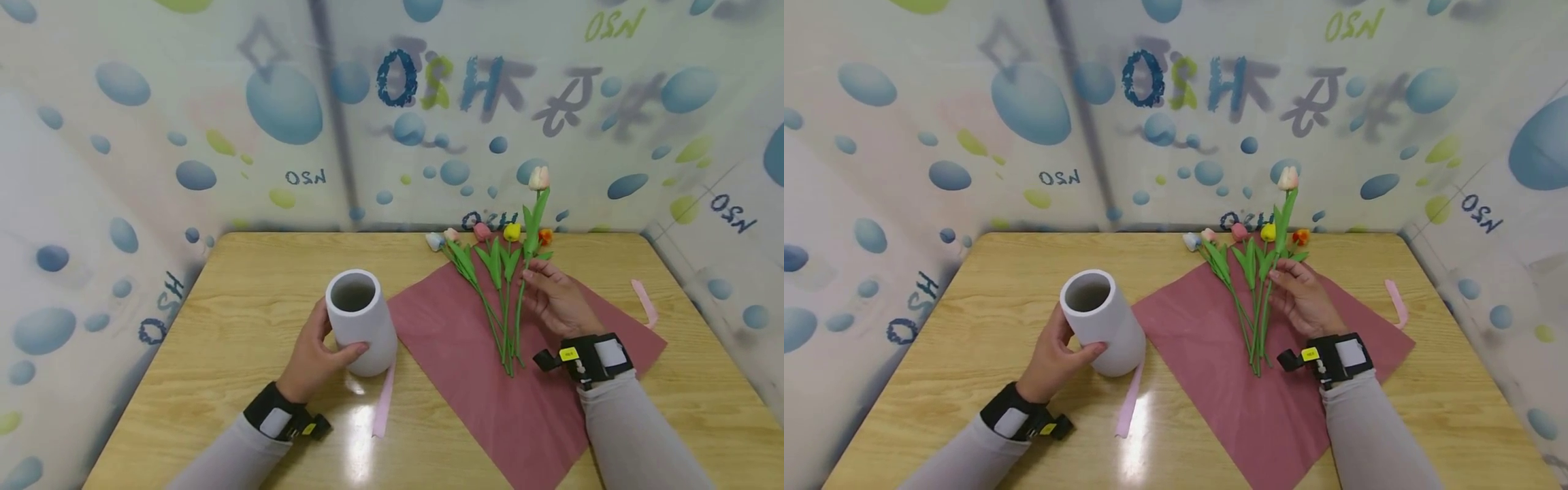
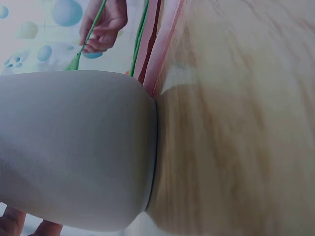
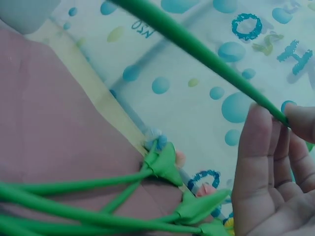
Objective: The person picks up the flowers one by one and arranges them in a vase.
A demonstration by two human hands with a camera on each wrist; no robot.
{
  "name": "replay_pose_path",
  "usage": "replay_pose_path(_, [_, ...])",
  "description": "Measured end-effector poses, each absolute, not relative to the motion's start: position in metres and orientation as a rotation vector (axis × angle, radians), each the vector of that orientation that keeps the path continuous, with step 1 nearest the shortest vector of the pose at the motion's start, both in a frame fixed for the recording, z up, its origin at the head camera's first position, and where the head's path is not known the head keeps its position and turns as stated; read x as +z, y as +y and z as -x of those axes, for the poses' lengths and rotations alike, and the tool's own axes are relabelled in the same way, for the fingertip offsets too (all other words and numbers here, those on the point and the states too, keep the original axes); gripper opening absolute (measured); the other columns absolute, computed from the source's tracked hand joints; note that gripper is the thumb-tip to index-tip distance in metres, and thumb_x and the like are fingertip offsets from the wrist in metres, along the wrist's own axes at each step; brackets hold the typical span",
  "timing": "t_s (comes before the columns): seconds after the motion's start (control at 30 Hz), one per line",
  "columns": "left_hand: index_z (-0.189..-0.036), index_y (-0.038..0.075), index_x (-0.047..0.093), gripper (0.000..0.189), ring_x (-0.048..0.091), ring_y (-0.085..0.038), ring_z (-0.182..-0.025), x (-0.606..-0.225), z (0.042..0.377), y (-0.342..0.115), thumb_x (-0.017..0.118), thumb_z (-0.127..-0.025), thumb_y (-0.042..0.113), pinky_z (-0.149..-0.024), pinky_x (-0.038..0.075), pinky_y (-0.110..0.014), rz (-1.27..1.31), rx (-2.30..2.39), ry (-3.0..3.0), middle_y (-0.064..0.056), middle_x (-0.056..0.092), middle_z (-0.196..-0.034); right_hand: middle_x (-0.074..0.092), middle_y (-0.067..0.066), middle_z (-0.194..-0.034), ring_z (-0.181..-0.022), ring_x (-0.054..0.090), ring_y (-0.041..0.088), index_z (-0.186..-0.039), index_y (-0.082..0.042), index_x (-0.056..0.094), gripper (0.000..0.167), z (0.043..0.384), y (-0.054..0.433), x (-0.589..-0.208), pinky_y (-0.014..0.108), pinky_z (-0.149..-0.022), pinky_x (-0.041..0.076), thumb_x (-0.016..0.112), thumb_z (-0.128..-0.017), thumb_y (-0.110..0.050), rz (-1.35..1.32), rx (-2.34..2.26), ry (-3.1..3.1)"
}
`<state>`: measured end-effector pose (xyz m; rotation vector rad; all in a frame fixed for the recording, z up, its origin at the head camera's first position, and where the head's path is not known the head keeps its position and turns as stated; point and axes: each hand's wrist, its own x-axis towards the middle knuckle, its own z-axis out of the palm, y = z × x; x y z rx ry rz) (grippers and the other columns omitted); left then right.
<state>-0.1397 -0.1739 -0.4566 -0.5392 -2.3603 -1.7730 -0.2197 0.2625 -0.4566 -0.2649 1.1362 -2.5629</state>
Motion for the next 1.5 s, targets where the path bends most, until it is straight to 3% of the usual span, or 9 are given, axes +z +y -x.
replay_pose_path(0.5, [-0.154, 0.023, 0.042, 0.086, 0.058, -0.017, -0.127, -0.457, 0.139, -0.173, 0.086, -0.082, 0.005, -0.109, 0.044, -0.061, 0.549, -1.796, -2.354, -0.002, 0.055, -0.146, 0.075, 0.005, -0.101, -0.09, 0.073, 0.015, -0.115, -0.009, 0.06, 0.026, 0.216, 0.239, -0.449, 0.026, -0.072, 0.06, 0.037, -0.111, 0.0, 0.285, -2.625, 1.072])
replay_pose_path(0.9, [-0.154, 0.025, 0.042, 0.087, 0.058, -0.016, -0.126, -0.46, 0.14, -0.175, 0.086, -0.082, 0.006, -0.108, 0.043, -0.062, 0.554, -1.781, -2.354, -0.002, 0.056, -0.146, 0.071, 0.003, -0.102, -0.095, 0.071, 0.013, -0.111, -0.009, 0.061, 0.023, 0.206, 0.221, -0.435, 0.024, -0.077, 0.059, 0.04, -0.11, -0.001, 0.255, -2.643, 1.103])
replay_pose_path(1.13, [-0.154, 0.024, 0.042, 0.088, 0.058, -0.016, -0.129, -0.458, 0.139, -0.174, 0.086, -0.08, 0.004, -0.11, 0.044, -0.054, 0.575, -1.793, -2.337, -0.002, 0.056, -0.147, 0.066, 0.002, -0.107, -0.1, 0.067, 0.012, -0.116, -0.01, 0.062, 0.02, 0.201, 0.205, -0.416, 0.025, -0.085, 0.059, 0.044, -0.11, -0.003, 0.222, -2.627, 1.17])
replay_pose_path(1.33, [-0.154, 0.028, 0.042, 0.089, 0.058, -0.016, -0.129, -0.458, 0.139, -0.174, 0.086, -0.08, 0.005, -0.11, 0.044, -0.058, 0.577, -1.796, -2.34, 0.001, 0.056, -0.147, 0.065, 0.001, -0.118, -0.109, 0.069, 0.014, -0.119, -0.009, 0.062, 0.022, 0.198, 0.185, -0.392, 0.027, -0.094, 0.059, 0.045, -0.109, 0.0, 0.253, -2.628, 1.094])
replay_pose_path(1.5, [-0.154, 0.027, 0.042, 0.089, 0.058, -0.016, -0.129, -0.458, 0.14, -0.175, 0.087, -0.08, 0.005, -0.11, 0.044, -0.056, 0.579, -1.783, -2.346, -0.001, 0.056, -0.147, 0.064, -0.001, -0.129, -0.106, 0.07, 0.015, -0.126, -0.008, 0.062, 0.027, 0.197, 0.164, -0.371, 0.025, -0.092, 0.059, 0.045, -0.108, 0.002, 0.269, -2.654, 0.978])
